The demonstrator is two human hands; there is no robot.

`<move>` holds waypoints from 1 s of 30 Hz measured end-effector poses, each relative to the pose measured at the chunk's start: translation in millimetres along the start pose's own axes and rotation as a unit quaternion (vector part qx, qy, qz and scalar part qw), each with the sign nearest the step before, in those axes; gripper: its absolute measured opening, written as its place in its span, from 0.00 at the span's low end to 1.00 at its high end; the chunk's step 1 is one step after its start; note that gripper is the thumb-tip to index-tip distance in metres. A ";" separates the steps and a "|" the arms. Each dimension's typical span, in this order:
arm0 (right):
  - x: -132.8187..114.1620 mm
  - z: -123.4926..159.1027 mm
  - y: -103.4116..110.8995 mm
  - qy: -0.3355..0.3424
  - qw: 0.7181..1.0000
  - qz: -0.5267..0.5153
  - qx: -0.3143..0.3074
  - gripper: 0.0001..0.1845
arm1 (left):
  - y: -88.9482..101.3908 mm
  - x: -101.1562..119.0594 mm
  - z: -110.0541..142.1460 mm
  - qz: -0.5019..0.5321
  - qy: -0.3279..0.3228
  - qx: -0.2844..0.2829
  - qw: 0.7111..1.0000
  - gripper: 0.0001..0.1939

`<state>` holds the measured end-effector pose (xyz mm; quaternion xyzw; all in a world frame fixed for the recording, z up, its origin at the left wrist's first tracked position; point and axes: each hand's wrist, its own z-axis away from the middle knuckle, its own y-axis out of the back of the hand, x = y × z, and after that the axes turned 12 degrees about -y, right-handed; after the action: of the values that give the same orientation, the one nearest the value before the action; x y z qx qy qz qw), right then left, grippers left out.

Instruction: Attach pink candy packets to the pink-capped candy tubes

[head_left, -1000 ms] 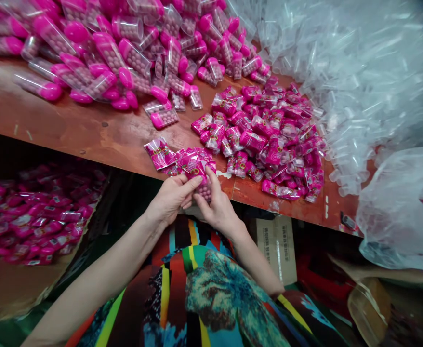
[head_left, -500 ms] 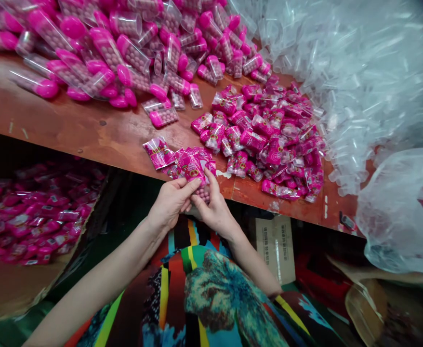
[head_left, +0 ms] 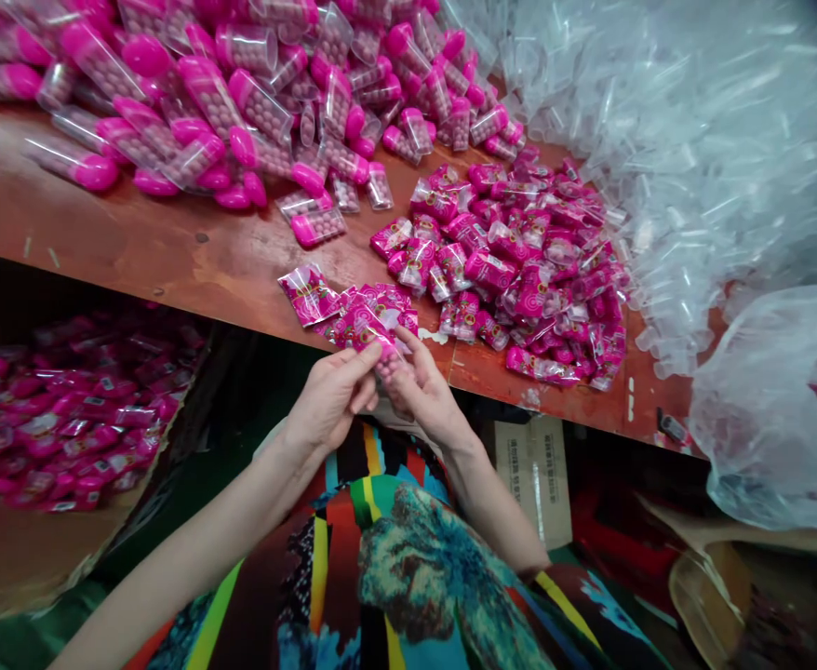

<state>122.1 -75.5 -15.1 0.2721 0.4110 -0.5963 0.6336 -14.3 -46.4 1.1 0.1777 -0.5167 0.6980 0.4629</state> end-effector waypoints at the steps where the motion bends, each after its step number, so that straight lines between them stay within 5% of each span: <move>1: -1.7 0.3 2.7 -0.004 1.000 -0.014 -0.007 0.34 | 0.4 2.5 -1.5 0.004 0.001 -0.009 1.000 0.16; 7: 1.1 -2.3 0.0 -0.002 0.999 -0.019 0.045 0.30 | 0.7 1.9 -8.2 -0.015 0.010 0.006 1.000 0.18; 13: 8.0 -2.8 -9.0 0.082 0.974 0.158 0.137 0.28 | -2.2 0.2 -9.3 -0.045 0.002 0.048 0.998 0.17; 18: 6.0 -2.6 -9.8 0.075 0.991 0.061 0.093 0.29 | 2.4 5.6 -14.1 0.004 0.019 0.016 1.000 0.18; 24: -1.7 -5.6 -7.0 -0.047 0.994 -0.096 0.019 0.30 | 12.5 6.3 -18.2 0.096 0.047 -0.050 0.993 0.14; 30: 2.4 -6.2 -10.1 0.062 0.992 0.040 0.102 0.31 | 6.5 0.7 -13.2 0.003 0.008 -0.024 1.000 0.15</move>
<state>110.8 -73.0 -18.9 0.3882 0.3757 -0.5909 0.5992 -16.9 -34.6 -7.4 0.1591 -0.5299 0.6882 0.4693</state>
